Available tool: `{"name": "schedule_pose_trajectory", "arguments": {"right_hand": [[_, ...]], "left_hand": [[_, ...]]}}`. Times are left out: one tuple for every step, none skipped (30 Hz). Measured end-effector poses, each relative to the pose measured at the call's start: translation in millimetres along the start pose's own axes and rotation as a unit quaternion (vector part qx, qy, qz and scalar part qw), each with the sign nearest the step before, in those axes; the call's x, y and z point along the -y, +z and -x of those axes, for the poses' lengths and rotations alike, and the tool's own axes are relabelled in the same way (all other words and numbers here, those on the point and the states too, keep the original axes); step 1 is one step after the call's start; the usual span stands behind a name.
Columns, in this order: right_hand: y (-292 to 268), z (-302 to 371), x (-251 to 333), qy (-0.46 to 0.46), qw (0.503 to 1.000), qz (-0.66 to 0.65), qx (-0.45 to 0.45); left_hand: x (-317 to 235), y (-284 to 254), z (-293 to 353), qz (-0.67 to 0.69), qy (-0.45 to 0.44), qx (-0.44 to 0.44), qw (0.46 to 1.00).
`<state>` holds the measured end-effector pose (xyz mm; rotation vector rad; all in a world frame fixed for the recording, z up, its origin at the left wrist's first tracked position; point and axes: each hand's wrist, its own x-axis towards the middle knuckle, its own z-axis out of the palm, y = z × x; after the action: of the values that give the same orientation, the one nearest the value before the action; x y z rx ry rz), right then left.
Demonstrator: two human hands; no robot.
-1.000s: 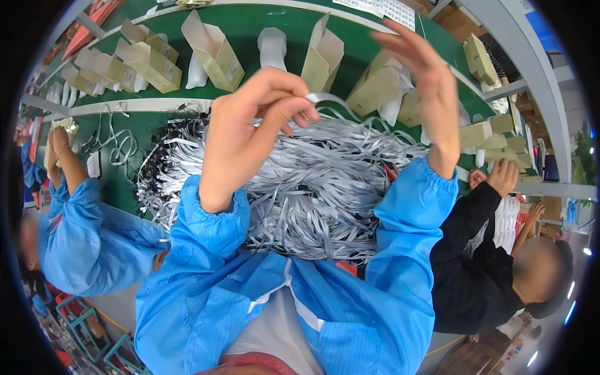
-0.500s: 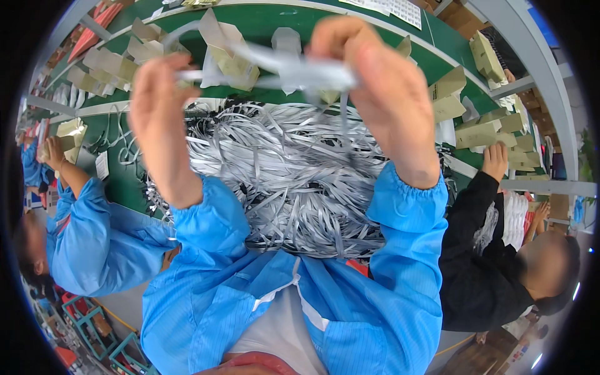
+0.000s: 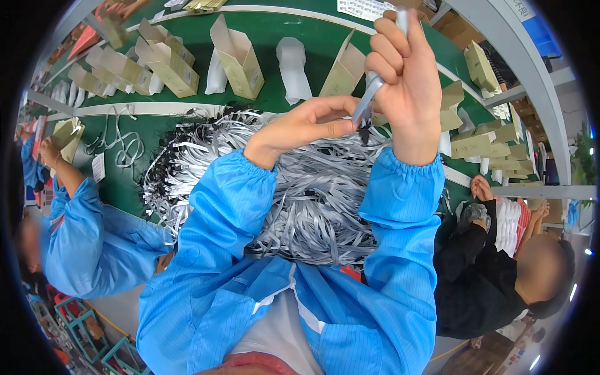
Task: Manually organizing and bundling wire harnesses using plastic ties and cutting tools at a factory workbench.
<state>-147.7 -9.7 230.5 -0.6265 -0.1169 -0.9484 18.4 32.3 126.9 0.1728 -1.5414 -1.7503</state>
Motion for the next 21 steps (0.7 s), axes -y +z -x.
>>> {"name": "schedule_pose_trajectory", "arguments": {"right_hand": [[4.0,0.1,-0.4,-0.012,0.999,0.036,-0.01],[8.0,0.0,-1.8,-0.023,0.997,0.071,-0.02],[9.9,-0.1,-4.4,-0.035,0.993,0.106,-0.03],[9.5,-0.9,-9.4,-0.033,0.993,0.106,-0.031],[7.1,-1.1,-15.4,-0.12,0.914,0.371,-0.108],[4.0,-1.3,-21.9,-0.194,0.754,0.603,-0.176],[1.1,-1.7,-28.9,-0.247,0.527,0.781,-0.226],[-3.9,-0.5,-35.2,-0.244,0.529,0.781,-0.226],[-10.6,1.7,-41.9,-0.235,0.549,0.771,-0.219],[-18.4,5.9,-47.6,-0.226,0.569,0.762,-0.211],[-26.3,10.8,-53.3,-0.217,0.588,0.752,-0.204],[-33.1,15.0,-58.8,-0.208,0.606,0.742,-0.198],[-38.7,19.0,-63.8,-0.2,0.623,0.732,-0.191],[-42.2,22.5,-68.0,-0.193,0.64,0.721,-0.185],[-42.8,22.7,-72.8,-0.184,0.659,0.708,-0.174],[-38.8,21.2,-77.7,-0.181,0.661,0.707,-0.173],[-32.3,17.9,-83.3,-0.178,0.74,0.6,-0.247],[-25.9,14.6,-88.3,-0.17,0.801,0.479,-0.316],[-23.4,12.4,-91.7,-0.158,0.844,0.347,-0.377],[-28.7,11.6,-87.9,-0.158,0.843,0.349,-0.378],[-40.9,10.4,-79.3,-0.178,0.855,0.333,-0.357]], "left_hand": [[1.1,2.0,-1.1,0.02,0.023,0.002,1.0],[1.9,3.1,-1.1,0.04,0.046,0.004,0.998],[2.2,3.0,0.3,0.042,0.046,0.003,0.998],[0.4,2.6,2.9,0.083,0.039,-0.005,0.996],[-4.6,2.7,4.4,0.125,0.03,-0.012,0.992],[-7.8,1.4,6.1,0.167,0.021,-0.019,0.986],[-10.1,-2.9,9.4,0.169,0.02,-0.022,0.985],[-12.1,-10.2,11.9,0.108,0.034,-0.085,0.99],[-13.5,-17.7,13.8,0.046,0.047,-0.147,0.987],[-13.1,-21.5,14.2,-0.016,0.06,-0.207,0.976],[-12.7,-22.9,14.1,-0.013,0.058,-0.209,0.976],[-13.3,-24.5,13.7,-0.043,0.079,-0.228,0.97],[-13.5,-25.4,13.4,-0.072,0.1,-0.245,0.962],[-12.5,-25.4,13.6,-0.101,0.121,-0.262,0.952],[-10.6,-23.8,14.0,-0.101,0.12,-0.266,0.951],[-6.3,-19.4,11.7,-0.109,0.108,-0.265,0.952],[-1.2,-15.7,8.7,-0.117,0.096,-0.264,0.953],[1.8,-12.8,7.4,-0.125,0.084,-0.263,0.953],[2.4,-10.4,8.1,-0.126,0.084,-0.267,0.952],[1.9,-7.1,6.5,-0.147,0.091,-0.265,0.949],[0.9,-4.6,5.7,-0.168,0.098,-0.264,0.945]]}}
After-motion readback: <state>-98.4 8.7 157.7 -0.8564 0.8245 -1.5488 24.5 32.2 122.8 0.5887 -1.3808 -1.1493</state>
